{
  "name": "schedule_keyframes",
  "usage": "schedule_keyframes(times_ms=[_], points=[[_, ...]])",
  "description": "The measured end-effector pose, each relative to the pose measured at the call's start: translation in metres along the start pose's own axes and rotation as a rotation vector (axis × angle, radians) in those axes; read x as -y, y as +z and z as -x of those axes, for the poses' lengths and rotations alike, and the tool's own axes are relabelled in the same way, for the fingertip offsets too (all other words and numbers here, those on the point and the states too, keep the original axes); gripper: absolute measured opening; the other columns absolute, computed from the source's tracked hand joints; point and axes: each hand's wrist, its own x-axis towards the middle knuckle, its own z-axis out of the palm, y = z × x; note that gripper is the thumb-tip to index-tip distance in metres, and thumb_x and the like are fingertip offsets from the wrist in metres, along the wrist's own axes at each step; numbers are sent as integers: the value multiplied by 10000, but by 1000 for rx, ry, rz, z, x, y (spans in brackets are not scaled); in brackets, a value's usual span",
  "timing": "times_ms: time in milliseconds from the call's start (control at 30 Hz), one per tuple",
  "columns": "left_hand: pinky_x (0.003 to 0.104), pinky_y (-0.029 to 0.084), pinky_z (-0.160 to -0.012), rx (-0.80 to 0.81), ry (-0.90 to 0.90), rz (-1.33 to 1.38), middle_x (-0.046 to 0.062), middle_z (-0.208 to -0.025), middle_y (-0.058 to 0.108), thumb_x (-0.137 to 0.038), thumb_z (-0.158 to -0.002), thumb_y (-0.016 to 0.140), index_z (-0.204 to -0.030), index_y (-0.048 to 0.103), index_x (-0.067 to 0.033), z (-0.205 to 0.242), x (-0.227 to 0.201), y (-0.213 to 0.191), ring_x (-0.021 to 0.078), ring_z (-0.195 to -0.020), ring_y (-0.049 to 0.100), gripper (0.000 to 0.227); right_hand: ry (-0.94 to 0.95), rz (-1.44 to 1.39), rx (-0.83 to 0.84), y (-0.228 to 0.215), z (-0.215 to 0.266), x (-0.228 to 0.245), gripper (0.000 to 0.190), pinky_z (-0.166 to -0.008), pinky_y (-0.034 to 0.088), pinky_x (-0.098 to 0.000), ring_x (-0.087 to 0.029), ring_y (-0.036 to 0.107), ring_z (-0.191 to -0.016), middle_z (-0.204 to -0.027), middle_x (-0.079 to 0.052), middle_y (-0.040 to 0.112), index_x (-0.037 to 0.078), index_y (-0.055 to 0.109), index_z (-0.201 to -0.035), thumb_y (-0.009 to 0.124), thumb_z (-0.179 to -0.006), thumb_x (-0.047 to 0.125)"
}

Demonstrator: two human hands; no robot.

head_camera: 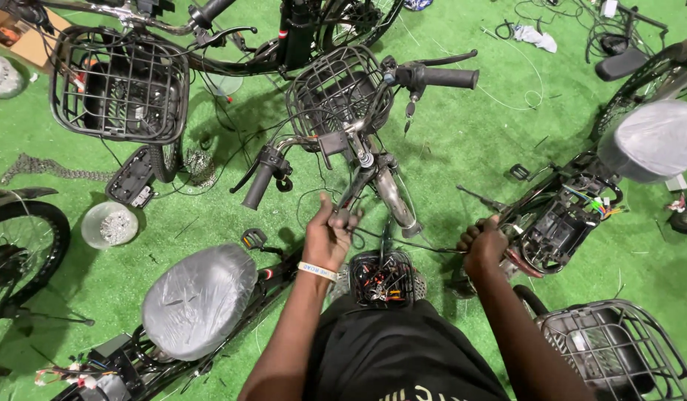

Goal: The person secures wires to the rear frame of an electric bicycle using zip ties and pliers. They then move to the handlebars, route a cable through the stem, and attach a black control unit to the handlebar stem.

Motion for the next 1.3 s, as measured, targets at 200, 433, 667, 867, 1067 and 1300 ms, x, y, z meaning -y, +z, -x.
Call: schedule_keyframes(times_ms=[200, 433, 667, 867, 1067, 1300], points=[[247, 355, -326, -268, 219, -1314, 58, -516, 545, -203, -976, 566, -798, 759, -26, 33, -88, -76, 124, -354, 412, 316, -518, 201, -554, -88, -105, 71, 291, -539, 421, -262, -59, 491, -570, -679, 69, 515, 197, 549, -803, 436, -1015, 361], [279, 511, -429, -231, 229, -1315, 56, -461, 532, -260, -941, 630, -561, 513, -95, 52, -128, -85, 163, -385, 546, 431, -823, 86, -236, -66, -75, 137, 229, -480, 373, -244, -58, 455, -559, -733, 56, 476, 142, 451, -908, 445, -1074, 300], [308, 511, -557, -90, 188, -801, 33, -568, 507, -301, -1003, 510, -655, 476, -126, 36, -73, -69, 175, -522, 573, 391, -1019, 869, 228, 34, 50, 108, 261, -637, 455, -341, -228, 542, -671, -799, -153, 561, -37, 486, -1051, 704, -1002, 98], [328, 571, -613, 37, 61, -167, 5, -612, 482, -429, -966, 553, -672, 433, -151, 35, -25, -30, 166, -617, 586, 421, -663, 816, 720, 99, 122, 15, 333, -606, 524, -311, -194, 581, -534, -685, -168, 647, 17, 630, -1148, 692, -887, 214], [313, 529, -641, 3, 112, 3, -47, -613, 436, -469, -957, 548, -669, 415, -171, 26, -23, -21, 125, -611, 516, 436, -285, 857, 1092, 111, 150, -29, 336, -695, 483, -373, -263, 616, -637, -736, -177, 661, 5, 664, -985, 536, -975, 315], [316, 517, -545, -253, 384, -161, -27, -583, 451, -439, -978, 529, -710, 428, -174, 53, -86, -2, 129, -504, 485, 390, -665, 1312, 942, 87, 125, -10, 223, -721, 513, -453, -392, 692, -792, -796, -182, 715, 99, 690, -979, 730, -791, 211]])
